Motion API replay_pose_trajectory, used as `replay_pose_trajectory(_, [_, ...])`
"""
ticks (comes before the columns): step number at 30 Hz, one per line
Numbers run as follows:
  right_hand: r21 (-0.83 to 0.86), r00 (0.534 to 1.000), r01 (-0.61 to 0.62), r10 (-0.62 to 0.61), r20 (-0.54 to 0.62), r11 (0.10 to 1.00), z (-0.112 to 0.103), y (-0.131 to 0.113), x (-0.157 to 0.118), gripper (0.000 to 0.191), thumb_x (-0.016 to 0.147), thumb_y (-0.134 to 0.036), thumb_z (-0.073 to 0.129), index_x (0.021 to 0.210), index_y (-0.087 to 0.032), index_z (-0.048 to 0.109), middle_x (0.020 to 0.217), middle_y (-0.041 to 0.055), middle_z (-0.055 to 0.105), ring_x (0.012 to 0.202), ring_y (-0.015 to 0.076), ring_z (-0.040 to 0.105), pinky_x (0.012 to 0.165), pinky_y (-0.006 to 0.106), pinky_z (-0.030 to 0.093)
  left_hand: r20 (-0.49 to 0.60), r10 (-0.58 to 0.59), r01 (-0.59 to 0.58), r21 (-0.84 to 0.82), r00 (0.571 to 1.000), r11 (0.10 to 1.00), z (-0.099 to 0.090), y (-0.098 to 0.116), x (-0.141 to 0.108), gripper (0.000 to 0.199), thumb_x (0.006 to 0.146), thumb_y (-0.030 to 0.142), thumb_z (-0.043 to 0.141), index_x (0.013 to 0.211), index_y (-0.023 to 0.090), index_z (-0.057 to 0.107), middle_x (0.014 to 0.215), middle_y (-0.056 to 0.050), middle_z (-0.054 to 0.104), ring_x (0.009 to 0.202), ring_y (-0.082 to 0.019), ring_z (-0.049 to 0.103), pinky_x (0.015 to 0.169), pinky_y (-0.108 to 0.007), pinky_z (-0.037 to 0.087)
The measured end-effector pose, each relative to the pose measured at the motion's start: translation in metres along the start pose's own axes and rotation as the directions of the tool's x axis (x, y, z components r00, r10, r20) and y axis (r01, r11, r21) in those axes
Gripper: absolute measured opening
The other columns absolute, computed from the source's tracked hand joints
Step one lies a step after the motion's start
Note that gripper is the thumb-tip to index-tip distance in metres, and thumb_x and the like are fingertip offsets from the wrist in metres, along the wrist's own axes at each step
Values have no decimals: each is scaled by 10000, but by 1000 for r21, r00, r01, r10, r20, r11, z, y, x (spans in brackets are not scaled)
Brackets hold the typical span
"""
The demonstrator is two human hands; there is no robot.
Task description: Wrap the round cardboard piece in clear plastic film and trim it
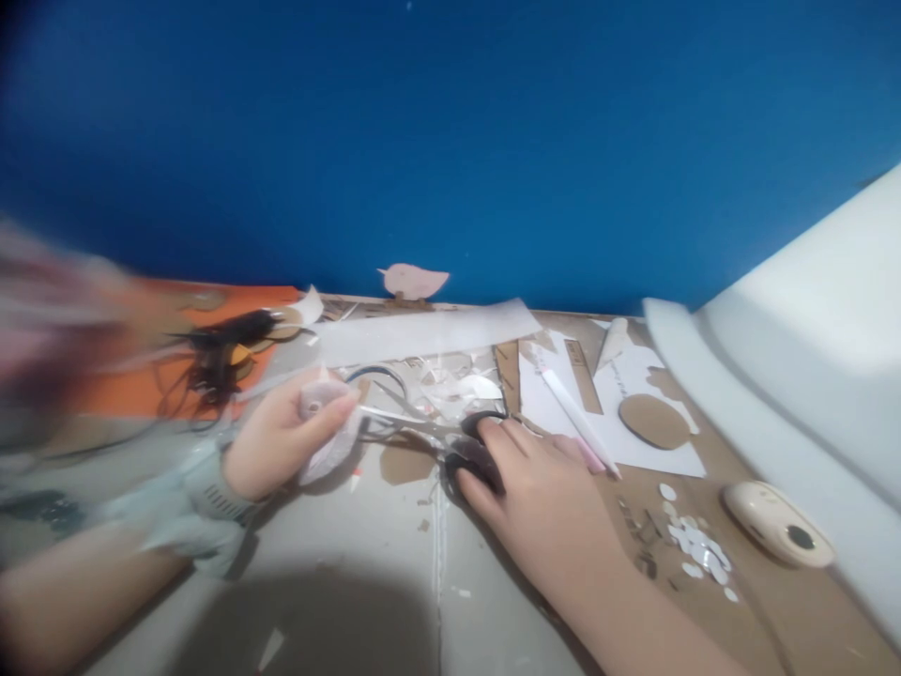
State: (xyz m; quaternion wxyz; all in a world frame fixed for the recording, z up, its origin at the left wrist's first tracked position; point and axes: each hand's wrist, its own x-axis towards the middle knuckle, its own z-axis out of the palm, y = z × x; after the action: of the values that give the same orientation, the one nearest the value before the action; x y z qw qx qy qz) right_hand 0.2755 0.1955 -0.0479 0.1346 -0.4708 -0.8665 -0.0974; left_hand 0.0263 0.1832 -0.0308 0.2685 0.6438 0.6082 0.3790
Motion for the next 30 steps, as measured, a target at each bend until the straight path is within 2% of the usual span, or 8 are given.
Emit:
replay_pose_trajectory(12, [11, 996, 77, -76, -54, 997, 0, 1, 1, 197, 823, -334, 486, 962, -200, 526, 855, 53, 639, 696, 238, 573, 668, 352, 378, 2, -4, 4, -10, 1000, 1000, 1, -1, -1, 193, 832, 331, 516, 730, 171, 547, 650, 21, 567, 647, -134, 532, 624, -239, 413])
replay_pose_trajectory(21, [-37, 1000, 9, -9, -15, 999, 0, -1, -2, 220, 825, -372, 476, 988, -228, 517, 909, 37, 651, 693, 252, 569, 655, 353, 372, 14, 10, -10, -2, 1000, 1000, 2, 0, -1, 215, 836, 336, 508, 706, 167, 533, 649, 21, 547, 632, -130, 513, 639, -257, 399])
replay_pose_trajectory(30, [-24, 999, 40, -41, -30, 999, 0, 0, -2, 210, 823, -359, 492, 980, -221, 513, 878, 39, 645, 705, 254, 573, 659, 352, 376, 33, 10, -10, -2, 999, 1000, 3, 0, 0, 219, 840, 346, 506, 728, 164, 551, 672, 10, 572, 656, -141, 530, 638, -261, 402])
